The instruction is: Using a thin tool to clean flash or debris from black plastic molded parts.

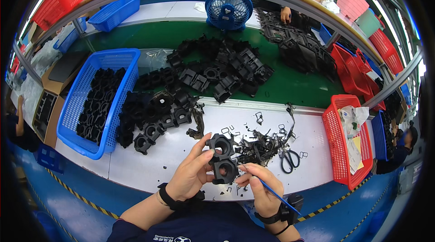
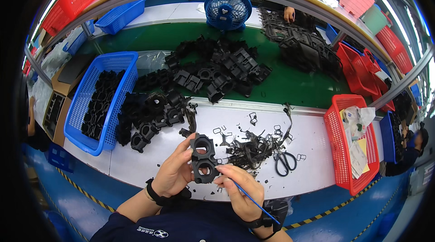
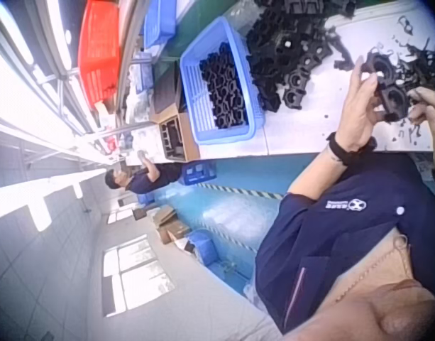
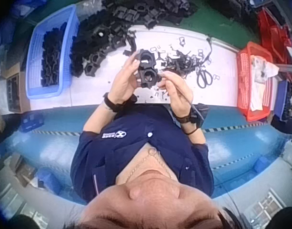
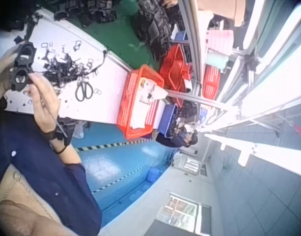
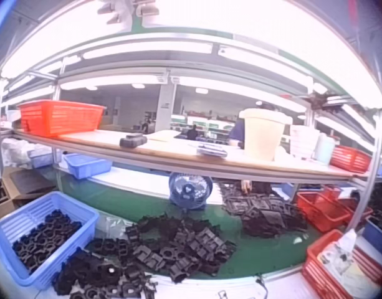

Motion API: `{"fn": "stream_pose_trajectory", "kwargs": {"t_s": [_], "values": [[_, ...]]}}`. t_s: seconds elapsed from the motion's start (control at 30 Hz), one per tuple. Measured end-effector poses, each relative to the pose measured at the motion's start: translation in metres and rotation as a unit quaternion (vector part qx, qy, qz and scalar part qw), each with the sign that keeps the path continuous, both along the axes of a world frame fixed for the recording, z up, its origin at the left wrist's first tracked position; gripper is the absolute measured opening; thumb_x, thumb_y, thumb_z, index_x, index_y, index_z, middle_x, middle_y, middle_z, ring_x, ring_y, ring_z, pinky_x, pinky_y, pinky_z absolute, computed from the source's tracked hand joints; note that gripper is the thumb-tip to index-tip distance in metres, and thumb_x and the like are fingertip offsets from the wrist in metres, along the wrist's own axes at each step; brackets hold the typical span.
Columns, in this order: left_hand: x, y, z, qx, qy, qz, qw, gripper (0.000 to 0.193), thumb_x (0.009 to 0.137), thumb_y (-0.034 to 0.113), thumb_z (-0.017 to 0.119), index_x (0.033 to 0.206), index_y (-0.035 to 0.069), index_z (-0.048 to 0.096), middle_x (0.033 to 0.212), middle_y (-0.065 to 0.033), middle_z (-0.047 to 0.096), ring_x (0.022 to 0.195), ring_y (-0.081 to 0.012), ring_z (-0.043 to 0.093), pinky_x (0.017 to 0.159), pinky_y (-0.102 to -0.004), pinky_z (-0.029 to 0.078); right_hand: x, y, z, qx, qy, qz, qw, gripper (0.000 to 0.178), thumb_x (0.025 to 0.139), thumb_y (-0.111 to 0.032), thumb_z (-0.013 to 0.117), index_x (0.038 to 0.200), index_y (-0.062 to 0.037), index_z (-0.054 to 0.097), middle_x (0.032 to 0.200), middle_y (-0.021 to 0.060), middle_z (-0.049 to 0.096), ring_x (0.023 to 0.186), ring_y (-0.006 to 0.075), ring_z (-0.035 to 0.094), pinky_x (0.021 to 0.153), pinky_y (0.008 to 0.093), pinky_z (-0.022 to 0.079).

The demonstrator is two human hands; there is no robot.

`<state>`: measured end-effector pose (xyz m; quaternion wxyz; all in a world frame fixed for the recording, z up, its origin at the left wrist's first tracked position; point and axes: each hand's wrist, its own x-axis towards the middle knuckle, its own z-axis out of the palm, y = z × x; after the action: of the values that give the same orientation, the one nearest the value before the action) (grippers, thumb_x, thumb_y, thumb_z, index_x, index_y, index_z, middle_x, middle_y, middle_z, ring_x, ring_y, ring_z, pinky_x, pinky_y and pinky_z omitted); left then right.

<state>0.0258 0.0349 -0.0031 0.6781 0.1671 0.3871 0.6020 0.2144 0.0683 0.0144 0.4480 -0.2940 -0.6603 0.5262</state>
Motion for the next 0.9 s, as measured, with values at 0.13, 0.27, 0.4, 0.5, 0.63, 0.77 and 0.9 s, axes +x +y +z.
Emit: {"fn": "stream_pose_trajectory", "kwargs": {"t_s": [0.13,0.27,0.4,0.5,0.63,0.77,0.9], "values": [[-0.006,-0.002,0.000,-0.001,-0.002,-0.042,0.999,0.054,0.095,0.031,0.051,0.140,0.009,0.031,0.124,-0.0110,0.051,0.099,-0.0175,0.059,0.080,-0.0353,0.054,0.000,-0.001,-0.002,0.050,-0.011,0.027,0.998,0.023,0.093,0.000,0.053,0.114,0.0046,0.060,0.109,0.0194,0.063,0.084,0.0197,0.066,0.074,0.0282,0.054],[-0.005,-0.004,0.000,0.004,-0.041,-0.049,0.998,0.052,0.092,0.025,0.057,0.136,0.012,0.035,0.121,-0.0096,0.051,0.102,-0.0172,0.058,0.086,-0.0357,0.051,0.002,-0.001,-0.007,0.036,-0.011,0.007,0.999,0.023,0.093,-0.001,0.054,0.115,0.0042,0.060,0.109,0.0180,0.064,0.088,0.0201,0.065,0.080,0.0298,0.052],[0.000,-0.004,0.008,0.018,-0.069,-0.050,0.996,0.059,0.086,0.012,0.063,0.138,0.015,0.034,0.118,-0.0086,0.054,0.106,-0.0184,0.057,0.094,-0.0373,0.046,0.002,-0.004,-0.009,-0.046,0.042,-0.018,0.998,0.024,0.092,-0.002,0.055,0.115,0.0040,0.060,0.109,0.0178,0.065,0.091,0.0204,0.064,0.081,0.0300,0.052],[-0.002,-0.006,0.005,0.026,-0.078,-0.047,0.995,0.061,0.084,0.008,0.065,0.137,0.012,0.035,0.119,-0.0093,0.055,0.109,-0.0203,0.056,0.097,-0.0394,0.045,0.002,-0.005,-0.007,-0.027,0.018,-0.023,0.999,0.024,0.093,-0.003,0.055,0.116,0.0038,0.060,0.108,0.0177,0.065,0.093,0.0205,0.064,0.081,0.0291,0.052],[-0.001,-0.006,0.002,0.036,-0.012,-0.025,0.999,0.053,0.087,0.008,0.065,0.133,0.005,0.039,0.118,-0.0102,0.053,0.111,-0.0191,0.055,0.095,-0.0377,0.046,-0.001,-0.006,-0.003,0.012,-0.012,-0.010,1.000,0.024,0.090,-0.002,0.057,0.113,0.0029,0.061,0.108,0.0171,0.066,0.096,0.0254,0.064,0.084,0.0333,0.050],[0.003,-0.002,0.014,-0.011,0.013,-0.026,1.000,0.051,0.086,0.007,0.064,0.132,0.003,0.042,0.117,-0.0089,0.056,0.109,-0.0192,0.056,0.095,-0.0352,0.046,-0.001,-0.004,-0.004,0.118,-0.046,-0.012,0.992,0.024,0.086,0.001,0.061,0.110,0.0024,0.063,0.109,0.0172,0.066,0.098,0.0309,0.064,0.087,0.0373,0.048],[0.003,-0.005,0.008,0.018,0.061,-0.048,0.997,0.060,0.086,0.008,0.066,0.137,0.003,0.036,0.118,-0.0108,0.056,0.108,-0.0170,0.056,0.093,-0.0325,0.046,-0.003,-0.001,0.003,0.136,-0.051,0.005,0.989,0.024,0.085,0.002,0.062,0.109,0.0028,0.063,0.109,0.0178,0.066,0.099,0.0311,0.064,0.087,0.0368,0.048]]}}
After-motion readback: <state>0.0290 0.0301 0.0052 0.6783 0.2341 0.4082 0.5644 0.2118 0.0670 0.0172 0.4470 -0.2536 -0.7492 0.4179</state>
